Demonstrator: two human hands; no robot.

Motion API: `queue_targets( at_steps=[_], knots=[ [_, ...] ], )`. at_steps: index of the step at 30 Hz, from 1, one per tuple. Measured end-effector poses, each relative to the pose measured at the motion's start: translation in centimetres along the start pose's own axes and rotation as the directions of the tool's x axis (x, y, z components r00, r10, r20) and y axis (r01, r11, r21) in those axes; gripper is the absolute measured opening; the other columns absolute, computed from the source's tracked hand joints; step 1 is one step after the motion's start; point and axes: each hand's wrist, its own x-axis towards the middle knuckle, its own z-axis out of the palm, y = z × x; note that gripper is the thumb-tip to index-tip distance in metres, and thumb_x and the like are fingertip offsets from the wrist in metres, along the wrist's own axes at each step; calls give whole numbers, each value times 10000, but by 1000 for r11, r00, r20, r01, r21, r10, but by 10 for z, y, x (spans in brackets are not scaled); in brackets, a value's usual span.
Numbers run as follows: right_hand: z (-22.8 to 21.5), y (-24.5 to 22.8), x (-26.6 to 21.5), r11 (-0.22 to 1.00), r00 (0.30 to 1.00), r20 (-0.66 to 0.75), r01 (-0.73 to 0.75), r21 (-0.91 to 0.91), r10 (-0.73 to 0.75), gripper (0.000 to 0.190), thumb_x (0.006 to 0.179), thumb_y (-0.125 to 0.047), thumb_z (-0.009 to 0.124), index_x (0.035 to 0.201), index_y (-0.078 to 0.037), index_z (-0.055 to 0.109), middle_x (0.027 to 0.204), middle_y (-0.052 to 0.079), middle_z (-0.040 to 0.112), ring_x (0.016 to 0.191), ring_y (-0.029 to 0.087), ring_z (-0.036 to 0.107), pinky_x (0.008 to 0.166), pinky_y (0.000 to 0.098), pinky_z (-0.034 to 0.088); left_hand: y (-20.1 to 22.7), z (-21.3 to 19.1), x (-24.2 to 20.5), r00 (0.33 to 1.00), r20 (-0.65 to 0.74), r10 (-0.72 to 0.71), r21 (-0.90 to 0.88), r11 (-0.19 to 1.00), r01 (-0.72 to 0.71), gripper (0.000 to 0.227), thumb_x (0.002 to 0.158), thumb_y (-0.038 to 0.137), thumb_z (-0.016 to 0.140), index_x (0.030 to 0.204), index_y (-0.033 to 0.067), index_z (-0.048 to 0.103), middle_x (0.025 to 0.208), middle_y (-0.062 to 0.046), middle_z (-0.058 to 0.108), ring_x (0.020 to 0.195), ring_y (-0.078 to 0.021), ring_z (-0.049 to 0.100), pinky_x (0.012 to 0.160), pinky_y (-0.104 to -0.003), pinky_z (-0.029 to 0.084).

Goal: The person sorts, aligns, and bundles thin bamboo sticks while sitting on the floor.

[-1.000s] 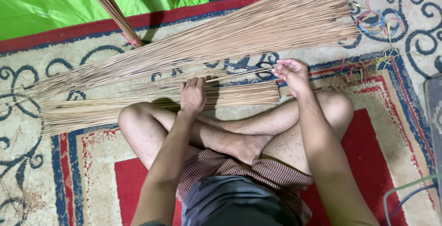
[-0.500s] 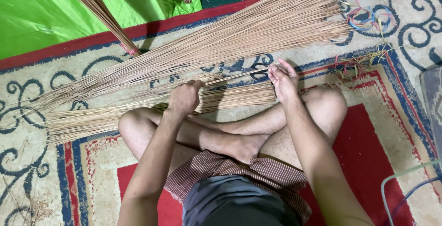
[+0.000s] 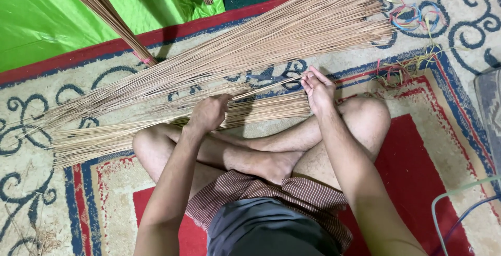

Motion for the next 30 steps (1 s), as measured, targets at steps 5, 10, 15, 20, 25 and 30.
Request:
queue_targets(
  at_steps=[5,10,15,20,25,30],
  knots=[
    [-2,2,6,999,1000,13,-19,37,18,323,965,16,668,1288,19,666,1047,207,736,829,182,750,847,341,695,4,-5,-1,1000,3,8,-36,999,-8,327,906,104,526,1187,68,689,928,-177,755,908,-438,733,783,-546,586],
    [8,-7,-10,1000,997,71,-10,-15,12,407,948,15,703,1348,-8,634,1095,216,726,858,181,751,829,312,685,-4,-1,1,1000,6,9,-68,998,-9,324,886,97,571,1179,54,702,962,-221,746,940,-460,719,815,-565,574],
    [3,-1,-4,1000,999,52,1,-7,-1,377,938,57,688,1311,27,646,1091,258,727,837,204,768,820,308,692,-10,4,2,1000,10,14,-112,994,-13,281,881,79,574,1122,45,715,899,-218,740,908,-466,716,788,-564,559],
    [2,-1,-4,1000,999,42,-7,2,7,374,934,63,685,1304,21,654,1086,246,734,837,197,771,830,300,693,-1,-2,2,1000,21,3,-135,991,-1,262,867,67,551,1066,45,720,830,-175,747,876,-433,728,764,-541,565],
    [-1,-2,-1,1000,999,43,-18,6,18,375,927,63,691,1298,30,655,1069,248,730,828,210,774,826,311,699,3,-8,4,997,73,-12,-166,986,24,254,926,114,526,1070,27,716,822,-150,760,880,-430,731,781,-535,564],
    [3,-7,-4,995,999,48,16,-97,-11,331,933,29,693,1263,4,684,1048,213,738,814,206,778,797,324,705,2,-4,7,998,38,-40,-70,997,43,227,970,166,514,1006,94,726,838,-148,766,855,-443,728,767,-537,575]
  ],
)
